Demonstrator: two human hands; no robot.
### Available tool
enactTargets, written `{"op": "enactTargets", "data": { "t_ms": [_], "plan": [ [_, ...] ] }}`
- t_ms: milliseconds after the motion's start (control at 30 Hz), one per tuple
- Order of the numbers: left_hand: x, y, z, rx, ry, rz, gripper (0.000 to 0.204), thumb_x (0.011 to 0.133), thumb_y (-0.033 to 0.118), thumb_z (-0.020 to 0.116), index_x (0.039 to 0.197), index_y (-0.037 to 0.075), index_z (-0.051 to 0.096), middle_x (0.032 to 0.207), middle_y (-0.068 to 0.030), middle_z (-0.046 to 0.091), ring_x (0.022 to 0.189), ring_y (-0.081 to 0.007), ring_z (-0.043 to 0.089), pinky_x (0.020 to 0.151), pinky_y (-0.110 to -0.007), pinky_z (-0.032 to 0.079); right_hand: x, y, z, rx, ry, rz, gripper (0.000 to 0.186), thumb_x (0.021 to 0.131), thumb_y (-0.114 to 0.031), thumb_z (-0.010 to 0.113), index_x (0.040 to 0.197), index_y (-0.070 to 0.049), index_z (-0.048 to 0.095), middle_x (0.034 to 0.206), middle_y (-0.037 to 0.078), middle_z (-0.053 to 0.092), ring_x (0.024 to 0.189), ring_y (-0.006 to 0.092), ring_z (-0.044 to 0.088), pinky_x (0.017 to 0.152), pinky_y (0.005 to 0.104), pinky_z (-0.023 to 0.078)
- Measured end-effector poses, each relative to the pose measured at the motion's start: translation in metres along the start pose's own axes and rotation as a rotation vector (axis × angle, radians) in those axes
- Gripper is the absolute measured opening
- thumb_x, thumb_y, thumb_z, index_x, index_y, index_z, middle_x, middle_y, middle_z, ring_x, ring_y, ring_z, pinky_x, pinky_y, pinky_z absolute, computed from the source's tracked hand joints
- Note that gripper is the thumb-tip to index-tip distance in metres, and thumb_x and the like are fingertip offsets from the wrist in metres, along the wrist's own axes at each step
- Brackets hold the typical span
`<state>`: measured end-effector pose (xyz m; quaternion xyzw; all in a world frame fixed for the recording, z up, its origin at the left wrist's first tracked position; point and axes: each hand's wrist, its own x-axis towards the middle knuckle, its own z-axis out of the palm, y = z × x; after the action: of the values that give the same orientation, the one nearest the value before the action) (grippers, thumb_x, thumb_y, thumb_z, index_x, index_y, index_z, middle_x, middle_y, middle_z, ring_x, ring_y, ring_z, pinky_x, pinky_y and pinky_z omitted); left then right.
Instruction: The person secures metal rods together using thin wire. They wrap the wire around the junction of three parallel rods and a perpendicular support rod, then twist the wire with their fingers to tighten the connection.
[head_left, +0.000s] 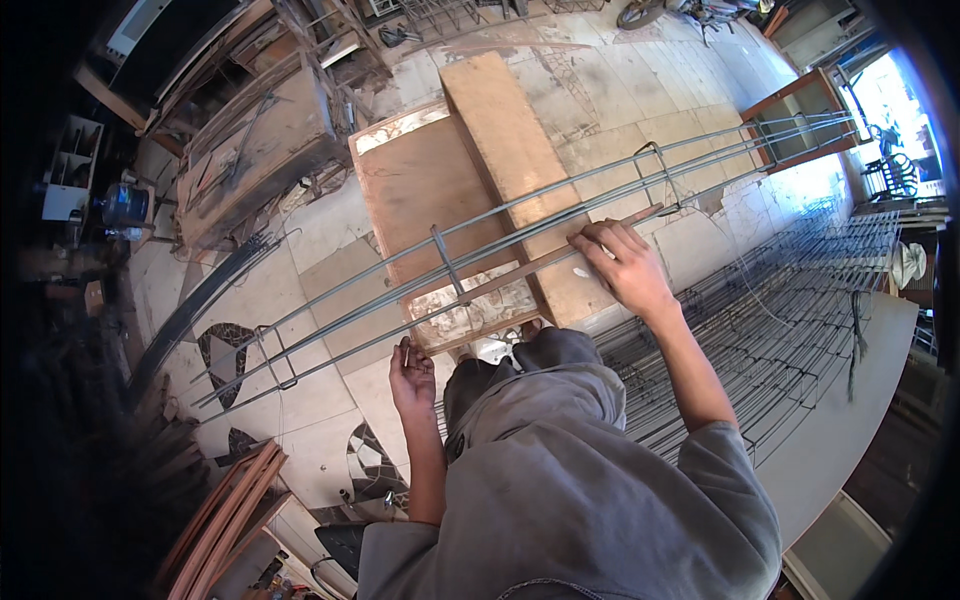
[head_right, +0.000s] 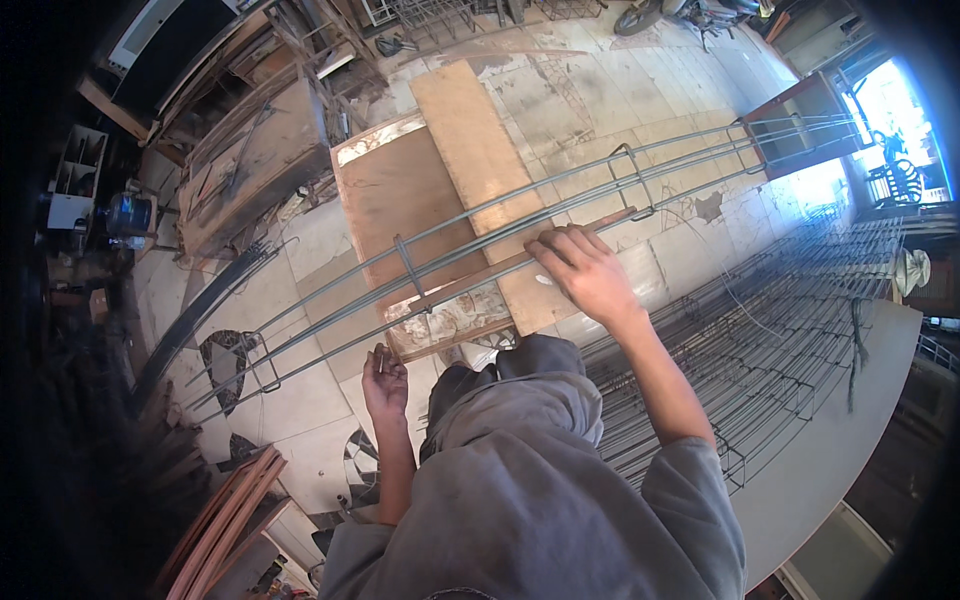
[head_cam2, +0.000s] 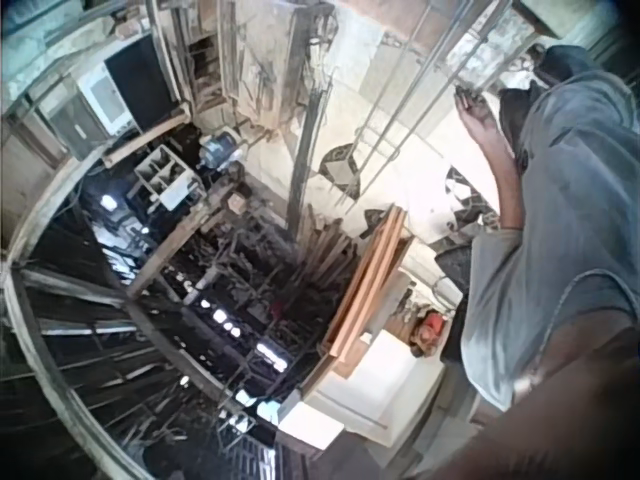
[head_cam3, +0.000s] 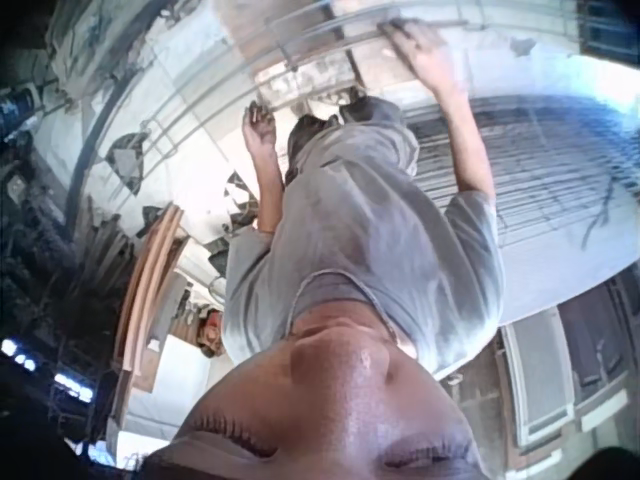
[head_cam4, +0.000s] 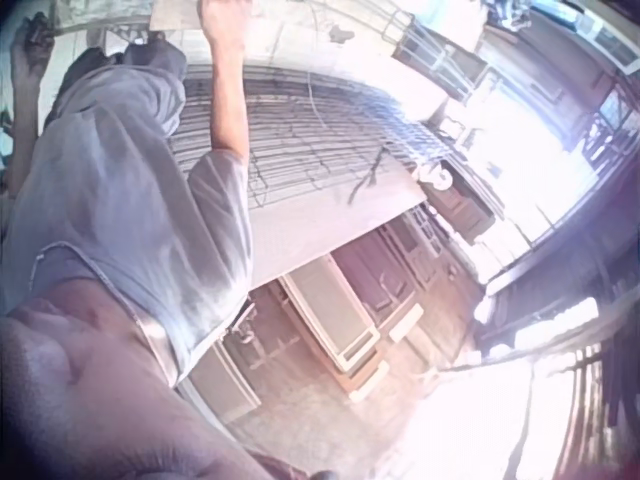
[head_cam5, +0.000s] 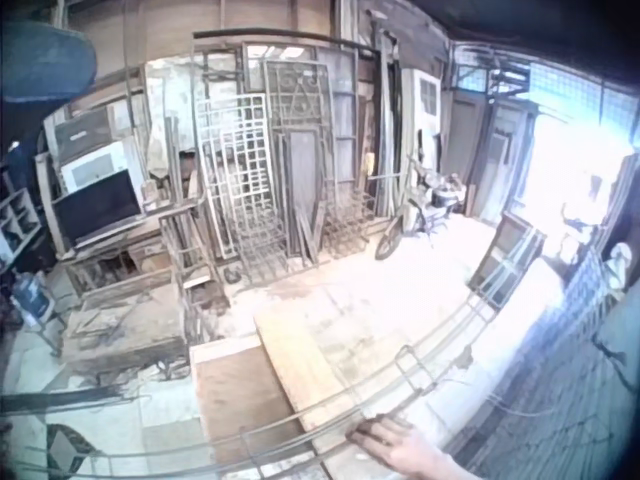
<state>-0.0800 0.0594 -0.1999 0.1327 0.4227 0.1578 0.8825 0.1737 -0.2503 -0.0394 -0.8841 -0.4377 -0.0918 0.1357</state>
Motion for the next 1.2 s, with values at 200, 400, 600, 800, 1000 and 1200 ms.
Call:
{"op": "enactTargets", "data": {
  "t_ms": [200,400,600,800,1000,1200],
  "plan": [
    [0.005,-0.014,0.015,-0.01,-0.016,0.091,0.028,0.103,0.029,0.059,0.115,0.005,0.066,0.099,-0.0041,0.071,0.081,-0.0134,0.06,0.07,-0.028,0.049,0.005,0.001,-0.02,0.011,-0.004,-0.021,0.044,0.083,-0.014,0.06,0.126,-0.015,0.066,0.117,0.003,0.063,0.111,0.0251,0.062,0.101,0.0386,0.049],
    [0.008,-0.024,0.025,-0.042,-0.058,0.149,0.026,0.102,0.028,0.059,0.112,0.006,0.066,0.099,-0.005,0.072,0.081,-0.0142,0.06,0.07,-0.029,0.049,-0.003,0.018,-0.012,-0.01,-0.005,-0.04,0.045,0.083,-0.014,0.059,0.128,-0.015,0.066,0.116,0.003,0.063,0.111,0.024,0.061,0.104,0.039,0.047],
    [-0.006,-0.037,0.033,-0.027,-0.053,0.216,0.025,0.103,0.026,0.058,0.115,0.005,0.066,0.097,-0.0046,0.072,0.08,-0.0148,0.06,0.071,-0.029,0.05,-0.001,0.024,-0.002,0.076,-0.059,-0.067,0.046,0.083,-0.014,0.058,0.128,-0.014,0.066,0.114,0.005,0.063,0.111,0.0242,0.061,0.103,0.0405,0.047],
    [-0.021,-0.05,0.058,0.117,-0.016,0.386,0.025,0.104,0.024,0.057,0.116,0.003,0.064,0.096,-0.0047,0.07,0.081,-0.0133,0.063,0.074,-0.027,0.049,0.005,0.027,-0.001,0.155,-0.053,-0.093,0.043,0.078,-0.007,0.068,0.121,-0.01,0.068,0.112,0.006,0.063,0.101,0.0259,0.062,0.091,0.0397,0.05],
    [-0.016,-0.063,0.066,0.105,-0.024,0.366,0.026,0.102,0.027,0.061,0.117,0.005,0.063,0.102,-0.0047,0.067,0.085,-0.0154,0.06,0.077,-0.029,0.049,0.006,0.03,0.002,0.168,-0.087,-0.129,0.041,0.08,-0.008,0.07,0.121,-0.011,0.069,0.11,0.005,0.062,0.101,0.0251,0.062,0.089,0.0396,0.051],
    [-0.023,-0.071,0.083,0.161,-0.048,0.406,0.02,0.101,0.02,0.063,0.113,0.004,0.062,0.1,-0.005,0.067,0.084,-0.014,0.06,0.076,-0.027,0.048,0.007,0.032,0.002,0.183,-0.1,-0.128,0.041,0.082,-0.007,0.07,0.122,-0.011,0.069,0.108,0.006,0.062,0.101,0.0255,0.061,0.088,0.0396,0.05]
  ]
}}
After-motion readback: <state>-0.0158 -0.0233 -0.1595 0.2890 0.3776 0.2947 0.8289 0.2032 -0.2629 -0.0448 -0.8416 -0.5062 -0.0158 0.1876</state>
